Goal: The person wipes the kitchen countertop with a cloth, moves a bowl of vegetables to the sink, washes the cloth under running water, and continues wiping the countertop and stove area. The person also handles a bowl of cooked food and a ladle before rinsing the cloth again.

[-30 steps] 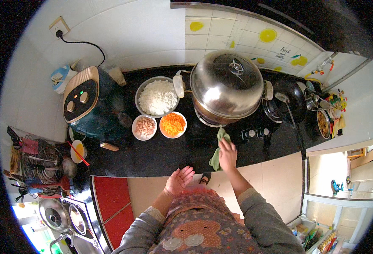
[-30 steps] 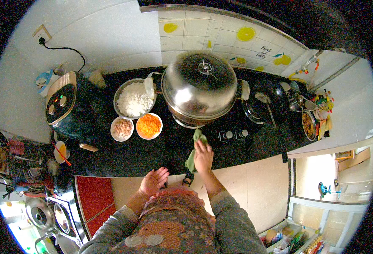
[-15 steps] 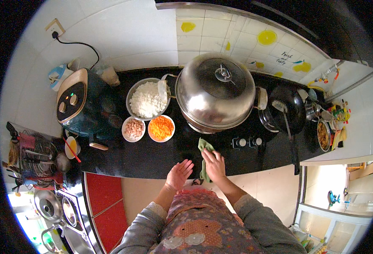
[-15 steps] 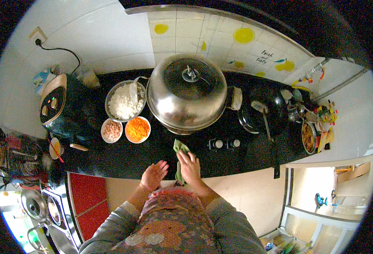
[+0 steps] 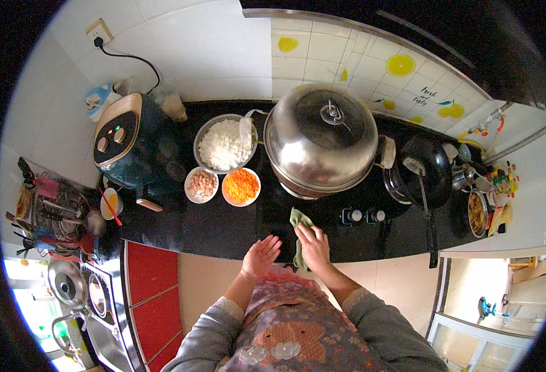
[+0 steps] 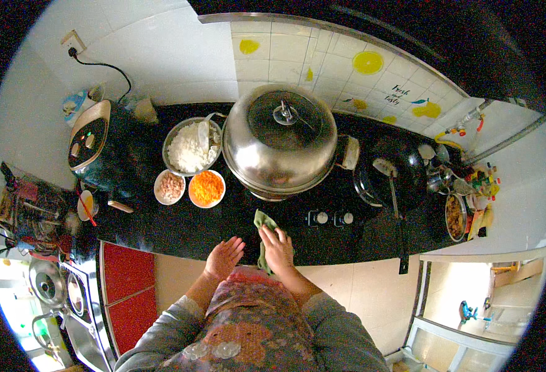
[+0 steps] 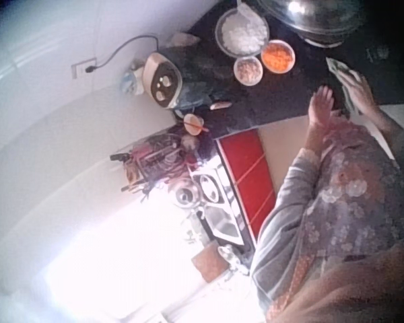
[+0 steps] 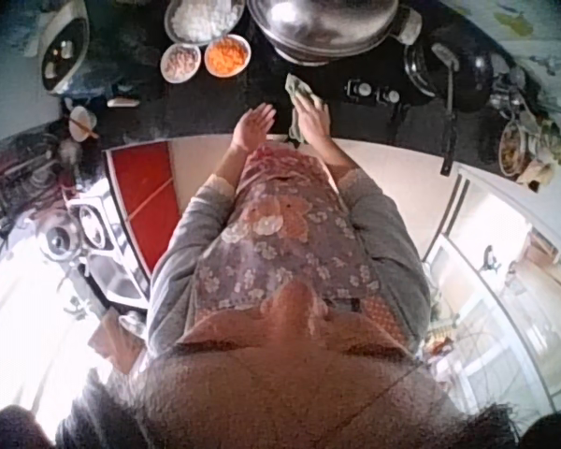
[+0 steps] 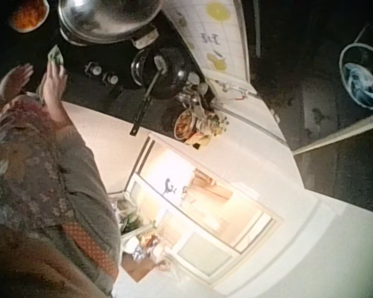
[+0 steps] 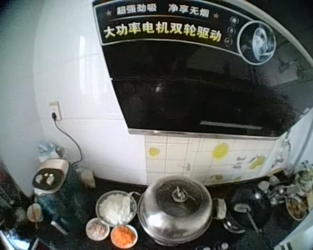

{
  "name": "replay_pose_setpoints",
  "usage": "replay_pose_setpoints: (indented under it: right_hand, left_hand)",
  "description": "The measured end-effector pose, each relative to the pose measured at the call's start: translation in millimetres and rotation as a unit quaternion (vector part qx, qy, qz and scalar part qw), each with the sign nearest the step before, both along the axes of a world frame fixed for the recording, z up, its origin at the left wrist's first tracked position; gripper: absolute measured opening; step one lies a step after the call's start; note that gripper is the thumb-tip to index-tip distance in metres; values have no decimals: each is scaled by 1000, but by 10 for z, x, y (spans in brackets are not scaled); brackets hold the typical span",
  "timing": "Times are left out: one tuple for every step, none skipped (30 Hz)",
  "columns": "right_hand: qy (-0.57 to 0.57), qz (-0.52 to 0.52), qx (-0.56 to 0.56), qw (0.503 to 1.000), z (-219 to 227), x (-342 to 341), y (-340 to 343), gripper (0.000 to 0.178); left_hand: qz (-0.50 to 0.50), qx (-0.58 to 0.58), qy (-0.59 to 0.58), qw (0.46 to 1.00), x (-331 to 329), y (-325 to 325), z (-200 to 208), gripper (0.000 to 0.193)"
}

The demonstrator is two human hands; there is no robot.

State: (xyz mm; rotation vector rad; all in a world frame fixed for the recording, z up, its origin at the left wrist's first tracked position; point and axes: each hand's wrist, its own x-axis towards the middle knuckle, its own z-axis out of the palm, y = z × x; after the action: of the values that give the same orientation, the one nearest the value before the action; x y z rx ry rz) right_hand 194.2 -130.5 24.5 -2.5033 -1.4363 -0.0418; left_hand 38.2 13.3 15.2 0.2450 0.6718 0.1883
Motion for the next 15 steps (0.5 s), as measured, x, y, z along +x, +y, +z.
replay_pose_setpoints:
  right_hand:
    - [11,-2,7,1000,12,-27,-26,46]
    - [18,-2,3,1000,17,-18,-16,46]
    - [24,-3,-1,1000,16,14,16,47]
    - [32,-6,-5,999,31,39,52,47]
    - [19,-14,0,1000,44,77,105,46]
    - [7,-23,5,1000,51,105,184,44]
    - [-3,-32,11,999,57,111,264,43]
    - [-13,-44,-7,999,83,115,325,44]
    - [-7,-54,8,998,42,118,349,45]
    - [-12,-62,6,998,34,85,361,45]
    - [-18,-70,4,997,28,41,362,46]
    - [-17,-75,6,997,29,4,346,45]
    - [-16,-79,6,997,32,-36,302,45]
    - [-15,-83,6,996,36,-78,252,44]
    - [4,-80,13,997,-3,-121,193,44]
  left_hand:
    - [2,-3,2,1000,-14,-1,-20,50]
    - [-5,-5,-9,1000,-24,-1,-41,50]
    - [-12,-7,-20,1000,-35,1,-62,50]
    - [-20,-10,-30,999,-50,0,-77,50]
    - [-30,-11,-25,999,-35,-4,-82,50]
    - [-39,-12,-20,999,-20,-7,-86,50]
    - [-48,-12,-13,999,-29,-3,-86,51]
    - [-59,-25,-15,998,-35,0,-109,51]
    - [-69,-39,-17,997,-37,4,-143,51]
    - [-79,-52,-20,995,-22,24,-126,51]
    - [-88,-34,-21,995,-25,42,-104,51]
    - [-97,-17,-23,995,-36,61,-79,51]
    - [-105,-1,-25,994,-52,73,-48,51]
    - [-105,4,-20,994,-76,99,-46,51]
    - [-104,8,-15,994,-109,138,-45,51]
